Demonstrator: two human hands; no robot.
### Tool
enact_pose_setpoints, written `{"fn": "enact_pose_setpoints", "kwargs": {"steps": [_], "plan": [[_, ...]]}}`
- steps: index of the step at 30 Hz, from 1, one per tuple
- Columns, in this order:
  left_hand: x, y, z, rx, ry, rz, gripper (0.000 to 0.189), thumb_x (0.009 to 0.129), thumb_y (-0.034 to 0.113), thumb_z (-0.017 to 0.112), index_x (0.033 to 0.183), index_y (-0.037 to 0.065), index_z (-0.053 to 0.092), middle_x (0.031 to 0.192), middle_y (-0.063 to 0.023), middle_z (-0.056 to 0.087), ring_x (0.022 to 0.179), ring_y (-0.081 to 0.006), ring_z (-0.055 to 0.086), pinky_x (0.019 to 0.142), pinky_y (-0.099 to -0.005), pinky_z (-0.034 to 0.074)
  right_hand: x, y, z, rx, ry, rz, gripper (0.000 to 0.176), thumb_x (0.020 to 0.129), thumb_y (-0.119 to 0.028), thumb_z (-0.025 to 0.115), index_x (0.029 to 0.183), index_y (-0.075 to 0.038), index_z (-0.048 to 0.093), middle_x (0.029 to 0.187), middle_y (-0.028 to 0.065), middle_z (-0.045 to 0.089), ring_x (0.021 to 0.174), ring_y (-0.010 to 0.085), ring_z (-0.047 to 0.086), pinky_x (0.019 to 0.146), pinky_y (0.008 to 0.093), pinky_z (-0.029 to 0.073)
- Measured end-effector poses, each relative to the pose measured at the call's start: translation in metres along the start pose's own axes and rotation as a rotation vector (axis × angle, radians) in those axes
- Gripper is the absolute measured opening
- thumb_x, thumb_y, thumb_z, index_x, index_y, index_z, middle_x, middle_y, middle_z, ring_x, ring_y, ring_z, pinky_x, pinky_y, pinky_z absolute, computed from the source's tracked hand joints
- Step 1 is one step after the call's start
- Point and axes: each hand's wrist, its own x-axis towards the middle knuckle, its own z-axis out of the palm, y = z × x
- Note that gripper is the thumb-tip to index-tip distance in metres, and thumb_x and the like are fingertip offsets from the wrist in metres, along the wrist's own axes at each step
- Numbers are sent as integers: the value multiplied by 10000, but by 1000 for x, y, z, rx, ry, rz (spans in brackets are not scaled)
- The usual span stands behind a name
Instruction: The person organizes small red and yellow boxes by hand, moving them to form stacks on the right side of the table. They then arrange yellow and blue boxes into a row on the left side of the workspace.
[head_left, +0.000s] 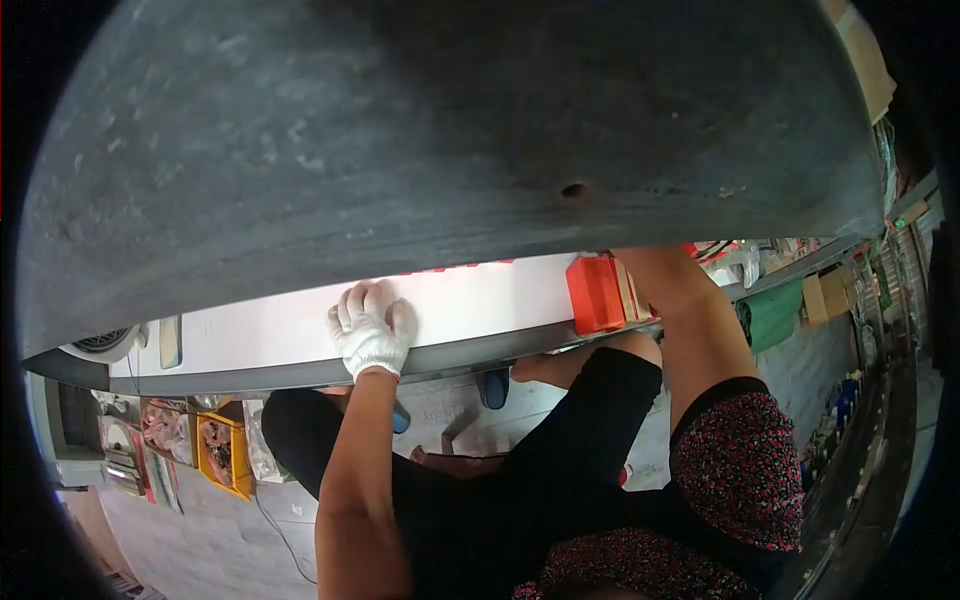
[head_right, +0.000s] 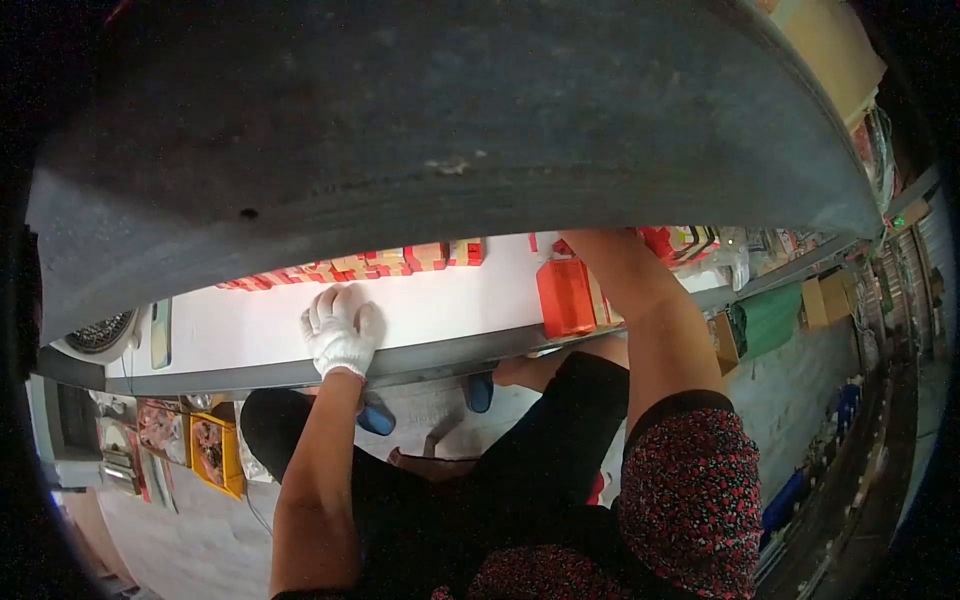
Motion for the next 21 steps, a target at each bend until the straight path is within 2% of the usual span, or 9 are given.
{"fn": "enact_pose_setpoints", "kwargs": {"steps": [4, 8, 21], "plan": [[0, -1, 2, 22, 42, 16, 457, 957, 427, 696, 1340, 178, 693, 1429, -56, 616, 1422, -275, 512, 1254, -514, 290, -3, -4, -4, -7, -35, -12, 911, 950, -550, 706, 1684, -107, 398, 1747, 208, 384, 1614, 364, 357, 1321, 494, 281], [1, 3, -5, 6, -24, -11, 497, 973, 442, 683, 1370, 145, 677, 1449, -82, 620, 1453, -276, 505, 1260, -511, 290, -2, -9, -12, -17, -65, -18, 932, 939, -552, 721, 1688, -106, 390, 1747, 211, 382, 1615, 366, 353, 1322, 491, 278], [1, 3, -7, -13, 30, 23, 489, 948, 412, 709, 1345, 127, 681, 1398, -103, 644, 1409, -299, 538, 1229, -510, 321, 3, -22, -48, -79, -154, -50, 1003, 905, -557, 769, 1700, -101, 362, 1748, 222, 374, 1619, 373, 342, 1328, 483, 269]]}}
